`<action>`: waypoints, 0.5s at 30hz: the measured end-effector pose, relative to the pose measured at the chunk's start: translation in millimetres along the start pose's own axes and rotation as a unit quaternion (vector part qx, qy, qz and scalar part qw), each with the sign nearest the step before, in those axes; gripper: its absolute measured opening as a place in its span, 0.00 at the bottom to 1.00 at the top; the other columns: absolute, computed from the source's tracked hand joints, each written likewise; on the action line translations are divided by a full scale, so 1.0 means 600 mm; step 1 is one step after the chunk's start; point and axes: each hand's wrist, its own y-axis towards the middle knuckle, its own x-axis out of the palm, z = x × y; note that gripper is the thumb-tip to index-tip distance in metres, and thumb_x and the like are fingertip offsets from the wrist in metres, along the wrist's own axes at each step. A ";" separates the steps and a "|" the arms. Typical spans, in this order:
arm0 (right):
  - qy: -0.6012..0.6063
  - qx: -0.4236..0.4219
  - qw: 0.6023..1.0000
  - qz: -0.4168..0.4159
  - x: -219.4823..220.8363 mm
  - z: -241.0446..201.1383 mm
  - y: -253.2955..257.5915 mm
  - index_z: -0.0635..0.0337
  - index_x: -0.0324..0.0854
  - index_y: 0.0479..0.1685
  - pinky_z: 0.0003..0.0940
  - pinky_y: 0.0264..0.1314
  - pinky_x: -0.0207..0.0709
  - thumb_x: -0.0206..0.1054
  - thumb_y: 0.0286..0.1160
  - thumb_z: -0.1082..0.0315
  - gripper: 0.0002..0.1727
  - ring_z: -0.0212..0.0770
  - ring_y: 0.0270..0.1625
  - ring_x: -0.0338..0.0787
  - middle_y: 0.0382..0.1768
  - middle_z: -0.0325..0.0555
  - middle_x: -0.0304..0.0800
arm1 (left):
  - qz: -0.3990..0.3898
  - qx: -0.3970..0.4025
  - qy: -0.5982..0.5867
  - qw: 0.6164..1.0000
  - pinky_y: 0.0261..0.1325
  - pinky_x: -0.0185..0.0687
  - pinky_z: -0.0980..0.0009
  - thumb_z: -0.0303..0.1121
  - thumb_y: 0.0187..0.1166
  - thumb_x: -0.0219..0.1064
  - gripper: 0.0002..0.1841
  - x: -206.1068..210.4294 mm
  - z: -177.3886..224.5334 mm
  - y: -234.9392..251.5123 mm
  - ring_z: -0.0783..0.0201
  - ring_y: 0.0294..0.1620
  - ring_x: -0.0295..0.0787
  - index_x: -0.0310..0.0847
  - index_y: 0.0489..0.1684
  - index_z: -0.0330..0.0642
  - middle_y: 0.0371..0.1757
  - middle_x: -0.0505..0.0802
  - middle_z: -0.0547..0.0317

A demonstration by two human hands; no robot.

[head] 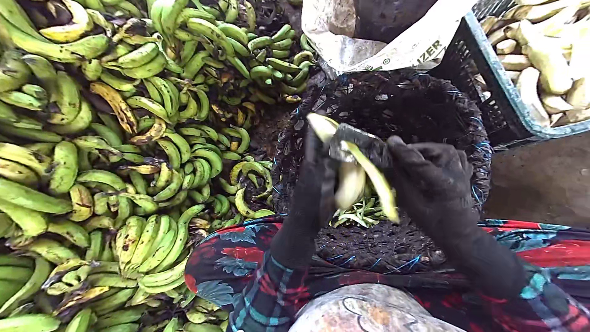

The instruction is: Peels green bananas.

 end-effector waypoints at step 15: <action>0.001 -0.030 0.999 0.015 0.016 -0.008 -0.027 0.45 0.86 0.72 0.64 0.62 0.73 0.67 0.83 0.57 0.20 0.58 0.59 0.86 0.55 0.57 0.90 | 0.093 -0.097 -0.132 0.982 0.29 0.83 0.77 0.49 0.93 0.36 0.22 0.018 0.015 -0.010 0.73 0.28 0.84 0.76 0.54 0.52 0.33 0.86 0.64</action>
